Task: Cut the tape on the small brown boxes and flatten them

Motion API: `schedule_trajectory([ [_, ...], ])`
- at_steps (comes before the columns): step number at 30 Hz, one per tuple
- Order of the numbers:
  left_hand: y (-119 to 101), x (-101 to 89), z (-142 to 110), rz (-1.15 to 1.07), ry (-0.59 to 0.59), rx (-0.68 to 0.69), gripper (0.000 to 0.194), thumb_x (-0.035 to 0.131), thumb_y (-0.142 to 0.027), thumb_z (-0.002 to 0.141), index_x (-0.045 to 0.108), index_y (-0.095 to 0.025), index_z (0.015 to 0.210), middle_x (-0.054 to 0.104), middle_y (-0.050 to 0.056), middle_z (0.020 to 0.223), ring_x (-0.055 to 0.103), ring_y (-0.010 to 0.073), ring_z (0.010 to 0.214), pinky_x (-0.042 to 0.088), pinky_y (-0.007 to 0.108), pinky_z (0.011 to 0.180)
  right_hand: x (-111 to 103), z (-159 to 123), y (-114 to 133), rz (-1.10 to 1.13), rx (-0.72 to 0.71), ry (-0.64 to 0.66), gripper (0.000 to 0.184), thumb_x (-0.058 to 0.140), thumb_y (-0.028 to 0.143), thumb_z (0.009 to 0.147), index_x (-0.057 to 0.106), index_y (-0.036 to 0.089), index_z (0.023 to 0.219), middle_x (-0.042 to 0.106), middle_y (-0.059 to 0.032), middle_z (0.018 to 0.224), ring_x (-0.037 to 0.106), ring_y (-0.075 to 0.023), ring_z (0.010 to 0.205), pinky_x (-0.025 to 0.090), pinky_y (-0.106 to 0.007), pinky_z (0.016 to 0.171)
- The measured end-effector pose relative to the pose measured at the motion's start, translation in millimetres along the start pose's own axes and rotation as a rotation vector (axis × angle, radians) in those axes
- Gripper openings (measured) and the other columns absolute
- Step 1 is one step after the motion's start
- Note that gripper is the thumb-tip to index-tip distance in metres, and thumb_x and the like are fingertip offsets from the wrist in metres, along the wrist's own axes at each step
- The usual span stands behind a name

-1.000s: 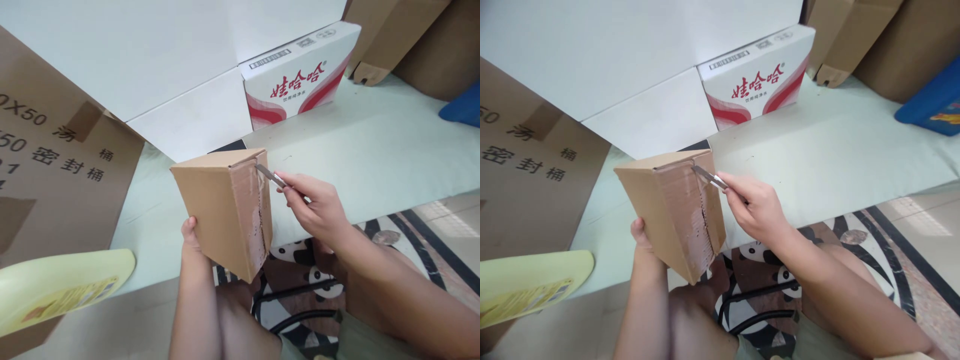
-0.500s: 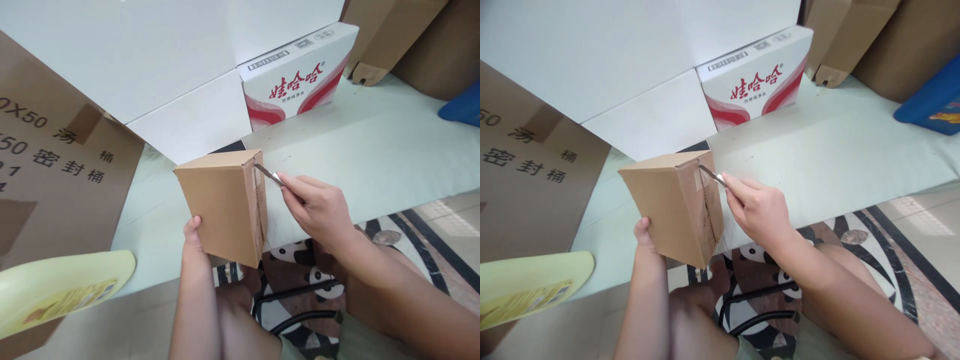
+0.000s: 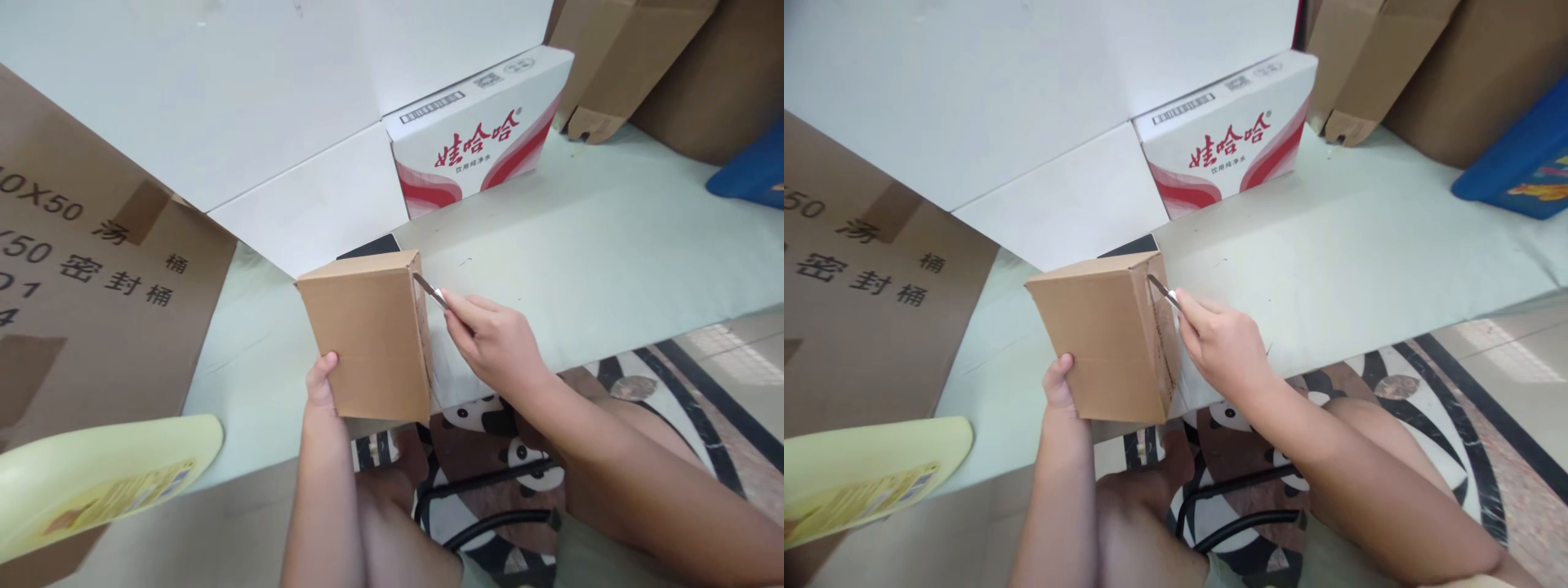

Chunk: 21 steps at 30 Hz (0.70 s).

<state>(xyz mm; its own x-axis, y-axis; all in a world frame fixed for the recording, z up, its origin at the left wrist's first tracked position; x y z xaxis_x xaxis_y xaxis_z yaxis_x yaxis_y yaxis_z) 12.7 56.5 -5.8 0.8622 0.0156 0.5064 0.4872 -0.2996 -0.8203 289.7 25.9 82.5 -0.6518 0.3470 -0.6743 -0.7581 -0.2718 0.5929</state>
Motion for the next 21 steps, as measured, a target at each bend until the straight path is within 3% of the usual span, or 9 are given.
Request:
schedule_trajectory([
  [8, -2.0, 11.8, 2.4, 0.017, -0.035, 0.004, 0.048, 0.078, -0.05, 0.068, 0.072, -0.019, 0.105, 0.078, 0.011, 0.1, 0.073, 0.0342, 0.096, 0.06, 0.048, 0.086, 27.9, -13.7, 1.9, 0.043, -0.005, 0.223, 0.036, 0.048, 0.024, 0.096, 0.073, 0.021, 0.122, 0.077, -0.0073, 0.087, 0.066, -0.0183, 0.066, 0.044, -0.028, 0.057],
  [14, -17.1, 5.6, 4.9, -0.06, -0.154, 0.219, 0.051, 0.074, -0.059, 0.072, 0.072, -0.026, 0.111, 0.078, 0.005, 0.099, 0.073, 0.0295, 0.095, 0.06, 0.042, 0.084, -2.2, 0.0, -8.4, 0.283, 0.076, 0.028, 0.029, 0.052, 0.023, 0.092, 0.075, 0.021, 0.108, 0.075, -0.0049, 0.083, 0.06, -0.0152, 0.059, 0.047, -0.029, 0.06],
  [17, -16.9, 11.5, 0.6, -0.092, -0.103, 0.181, 0.056, 0.066, -0.069, 0.075, 0.071, -0.027, 0.112, 0.077, 0.005, 0.107, 0.072, 0.0303, 0.103, 0.06, 0.043, 0.086, -8.9, 3.5, -9.5, 0.367, 0.132, -0.017, 0.027, 0.052, 0.022, 0.091, 0.072, 0.018, 0.109, 0.073, -0.0042, 0.082, 0.053, -0.0119, 0.052, 0.044, -0.028, 0.054],
  [21, -11.4, 16.5, -7.6, -0.106, -0.051, 0.126, 0.063, 0.062, -0.076, 0.074, 0.071, -0.028, 0.113, 0.077, 0.006, 0.105, 0.073, 0.0298, 0.096, 0.061, 0.044, 0.083, -9.6, 1.3, -0.4, 0.456, 0.114, -0.004, 0.027, 0.05, 0.019, 0.09, 0.068, 0.018, 0.109, 0.071, -0.003, 0.084, 0.05, -0.01, 0.05, 0.043, -0.028, 0.052],
])
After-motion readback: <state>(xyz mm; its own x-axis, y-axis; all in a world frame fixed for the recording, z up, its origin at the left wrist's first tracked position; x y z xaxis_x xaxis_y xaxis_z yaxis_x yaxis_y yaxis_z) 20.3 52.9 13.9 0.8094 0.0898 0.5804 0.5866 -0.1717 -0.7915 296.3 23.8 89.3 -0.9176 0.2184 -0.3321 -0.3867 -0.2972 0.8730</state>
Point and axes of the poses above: each hand's wrist, its own z-axis towards the middle knuckle, its own x-axis out of the palm, y = z × x, the point moved 4 cm from there along z, towards the middle knuckle
